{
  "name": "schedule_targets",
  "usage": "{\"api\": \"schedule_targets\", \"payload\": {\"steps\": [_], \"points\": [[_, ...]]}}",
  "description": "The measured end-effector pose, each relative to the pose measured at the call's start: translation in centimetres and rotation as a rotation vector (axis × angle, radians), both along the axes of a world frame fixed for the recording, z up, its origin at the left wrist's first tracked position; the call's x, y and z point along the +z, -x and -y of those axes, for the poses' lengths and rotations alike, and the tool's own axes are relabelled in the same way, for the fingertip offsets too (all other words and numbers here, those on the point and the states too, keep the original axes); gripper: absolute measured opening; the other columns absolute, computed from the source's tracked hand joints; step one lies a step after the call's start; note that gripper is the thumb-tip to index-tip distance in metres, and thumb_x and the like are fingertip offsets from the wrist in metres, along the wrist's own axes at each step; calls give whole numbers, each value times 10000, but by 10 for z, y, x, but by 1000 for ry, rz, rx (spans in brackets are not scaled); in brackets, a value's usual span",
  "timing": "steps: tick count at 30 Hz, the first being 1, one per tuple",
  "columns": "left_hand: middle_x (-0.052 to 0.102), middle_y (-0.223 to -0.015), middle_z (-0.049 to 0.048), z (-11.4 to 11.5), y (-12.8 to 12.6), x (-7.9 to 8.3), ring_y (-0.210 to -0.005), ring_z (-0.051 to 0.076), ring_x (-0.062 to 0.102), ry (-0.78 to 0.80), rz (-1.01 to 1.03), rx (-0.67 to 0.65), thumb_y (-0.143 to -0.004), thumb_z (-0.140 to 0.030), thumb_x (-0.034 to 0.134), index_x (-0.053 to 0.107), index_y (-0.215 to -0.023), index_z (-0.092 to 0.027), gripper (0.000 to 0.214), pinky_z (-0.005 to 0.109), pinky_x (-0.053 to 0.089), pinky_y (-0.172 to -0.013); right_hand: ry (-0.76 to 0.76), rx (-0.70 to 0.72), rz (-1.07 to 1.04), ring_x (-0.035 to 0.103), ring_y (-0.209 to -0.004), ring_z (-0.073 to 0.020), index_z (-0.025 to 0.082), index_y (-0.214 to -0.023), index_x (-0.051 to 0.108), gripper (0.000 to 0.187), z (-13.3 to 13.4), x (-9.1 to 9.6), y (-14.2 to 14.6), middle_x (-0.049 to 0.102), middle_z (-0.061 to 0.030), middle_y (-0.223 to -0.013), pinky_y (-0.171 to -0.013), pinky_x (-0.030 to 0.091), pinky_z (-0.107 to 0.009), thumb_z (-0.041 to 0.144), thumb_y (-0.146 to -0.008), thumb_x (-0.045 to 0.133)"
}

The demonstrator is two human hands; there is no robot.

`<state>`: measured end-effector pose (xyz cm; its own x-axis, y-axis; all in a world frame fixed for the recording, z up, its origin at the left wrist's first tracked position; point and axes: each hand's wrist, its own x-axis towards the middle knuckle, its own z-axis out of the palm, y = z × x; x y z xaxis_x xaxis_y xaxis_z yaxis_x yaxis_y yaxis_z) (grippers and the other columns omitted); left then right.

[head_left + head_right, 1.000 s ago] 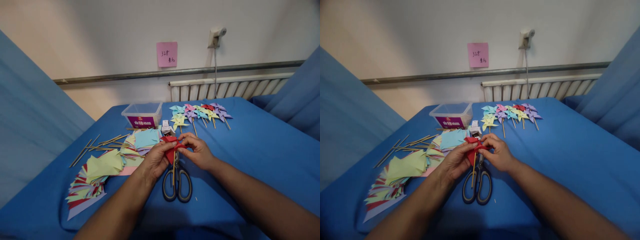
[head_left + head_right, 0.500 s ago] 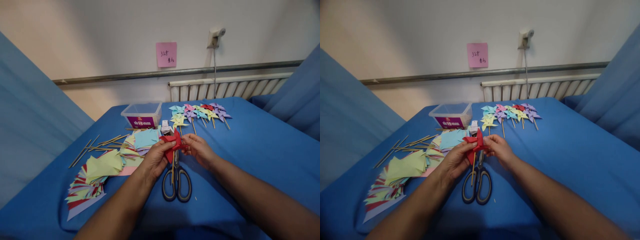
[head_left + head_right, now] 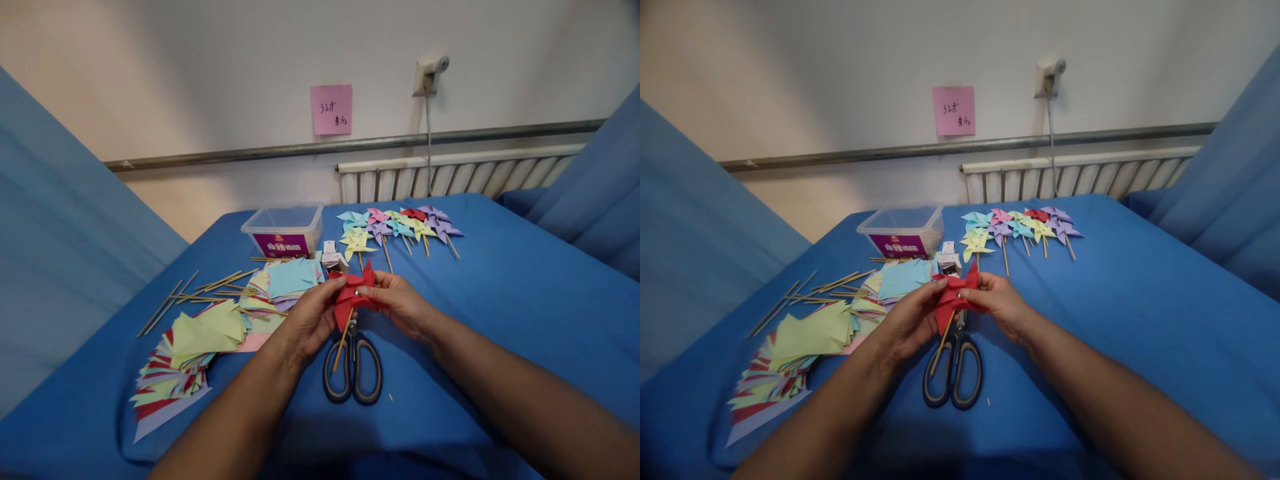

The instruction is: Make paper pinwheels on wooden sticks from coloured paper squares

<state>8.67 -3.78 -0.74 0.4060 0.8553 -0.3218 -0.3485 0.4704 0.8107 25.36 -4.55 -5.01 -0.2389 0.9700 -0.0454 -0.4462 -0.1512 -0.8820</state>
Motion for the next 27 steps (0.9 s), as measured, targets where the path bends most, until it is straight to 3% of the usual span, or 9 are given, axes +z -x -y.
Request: {"api": "schedule_targets", "payload": {"steps": [6,14,21,27], "points": [[711,-795,98,-2,6,7,-678,178,664,45,107,-86,-812,-203,616,695,-887,-93,155,294,537,-699,-16,-3,-24,607,-614,-88,176,-867,715,224,-1,4,-3,708,12,-746,-614,457,-219,256,-688,823],[730,-839,121,-1,10,3,-761,169,690,-69,3,-159,-754,-176,763,716,-894,-77,178,263,534,-763,-26,52,-48,605,-631,-97,194,-873,716,223,0,8,-6,706,15,-760,-628,471,-237,270,-690,819],[723,-881,114,-1,11,2,-768,160,676,-93,62,-174,-817,-270,719,721,-952,-82,231,265,547,-753,-16,63,-90,635,-669,-97,192,-900,726,217,0,12,-7,726,9,-803,-657,488,-230,232,-700,800],[713,-805,84,-1,10,1,-695,123,662,-96,60,-209,-750,-224,786,722,-854,-88,183,220,542,-710,-30,96,-110,659,-679,-99,193,-898,716,214,0,11,-9,732,8,-803,-704,519,-248,242,-708,800]]}}
